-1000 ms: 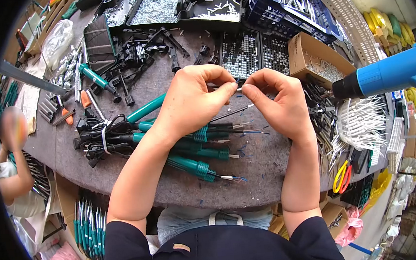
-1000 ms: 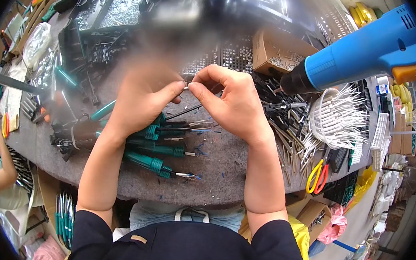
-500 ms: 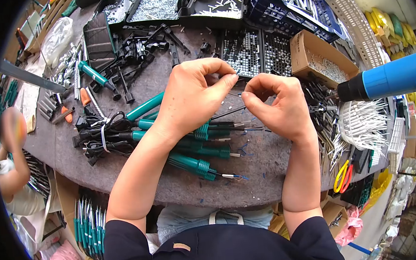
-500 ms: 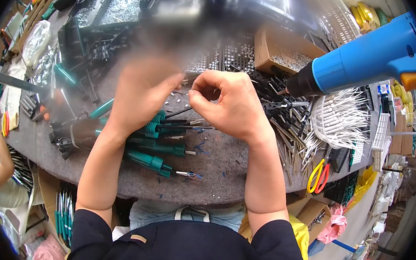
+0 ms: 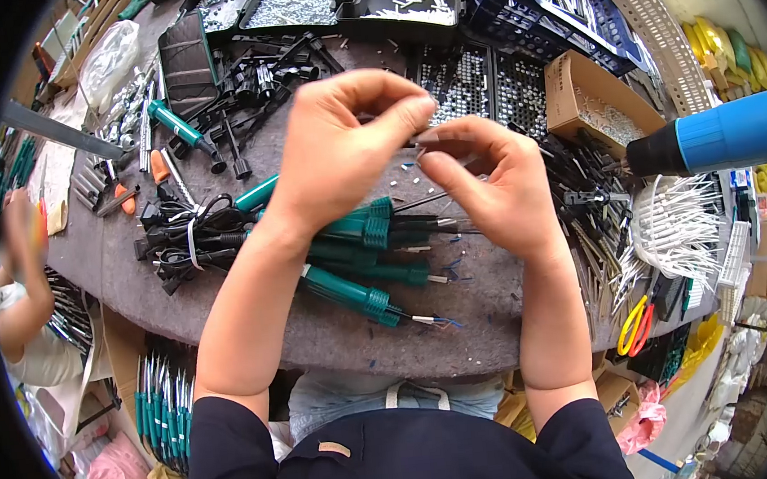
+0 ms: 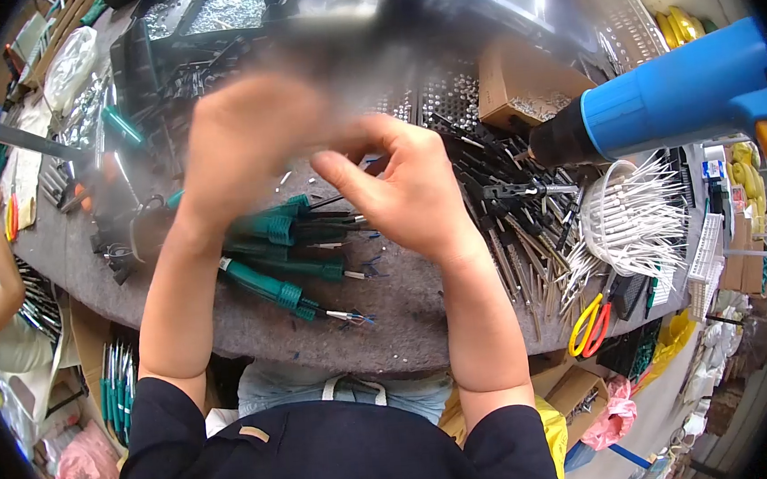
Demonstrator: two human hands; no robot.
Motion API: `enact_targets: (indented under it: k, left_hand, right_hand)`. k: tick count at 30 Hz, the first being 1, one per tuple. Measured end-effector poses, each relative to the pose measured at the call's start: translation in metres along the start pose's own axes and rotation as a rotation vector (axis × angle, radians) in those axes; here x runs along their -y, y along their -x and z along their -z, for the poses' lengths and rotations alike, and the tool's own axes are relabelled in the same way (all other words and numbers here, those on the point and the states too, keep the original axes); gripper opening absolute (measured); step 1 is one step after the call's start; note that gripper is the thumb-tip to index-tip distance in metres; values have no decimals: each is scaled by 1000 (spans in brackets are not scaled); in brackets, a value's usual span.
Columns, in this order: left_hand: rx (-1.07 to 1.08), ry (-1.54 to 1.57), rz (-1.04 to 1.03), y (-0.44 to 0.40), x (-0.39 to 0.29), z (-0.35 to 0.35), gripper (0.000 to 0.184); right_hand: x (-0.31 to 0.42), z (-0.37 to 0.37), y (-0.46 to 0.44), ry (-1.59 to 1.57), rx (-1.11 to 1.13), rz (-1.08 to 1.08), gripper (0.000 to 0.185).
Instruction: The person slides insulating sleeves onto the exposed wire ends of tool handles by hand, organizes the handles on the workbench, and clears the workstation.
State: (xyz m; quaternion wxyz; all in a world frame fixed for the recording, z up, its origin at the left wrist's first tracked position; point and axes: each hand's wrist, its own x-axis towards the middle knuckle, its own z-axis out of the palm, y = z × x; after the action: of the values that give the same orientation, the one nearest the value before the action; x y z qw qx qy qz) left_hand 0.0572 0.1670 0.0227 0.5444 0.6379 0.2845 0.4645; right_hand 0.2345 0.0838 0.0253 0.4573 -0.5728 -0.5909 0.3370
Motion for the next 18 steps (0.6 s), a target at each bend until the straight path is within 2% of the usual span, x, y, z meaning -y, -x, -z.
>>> enact_targets:
  k: [1,2,3,6,8,9,12,13,18]
  left_hand:
    - [-32,87,124,-2,-8,6,11]
    - [-59,134,81,-5,-4,10,12]
    - [-97,153,44,-6,-4,14,12]
    - [-170,227,12,-10,-3,19,14]
    - [-176,277,21,-10,2,20,15]
    - [-167,274,41,-10,3,19,14]
    - [-172,312,68,-9,7,14,13]
    - [-178,293,72,-10,7,13,13]
    - [-214,247,95,-9,4,13,12]
  right_hand:
    - [-1,2,-1,-52,-1,6,20]
    - [-3,3,-2,-104,-1,12,22]
    - [-9,0,-4,-169,-102,78,24]
    - [-11,6,-3,-27,-121,21,14]
    - [-5,3,-4,76,-6,39,9]
    - [1,4,-9,232,135,81,11]
    - [2,-8,-29,511,304,388,7]
    - [2,-11,-34,605,349,420,11]
    - [14,-32,-55,757,516,354,10]
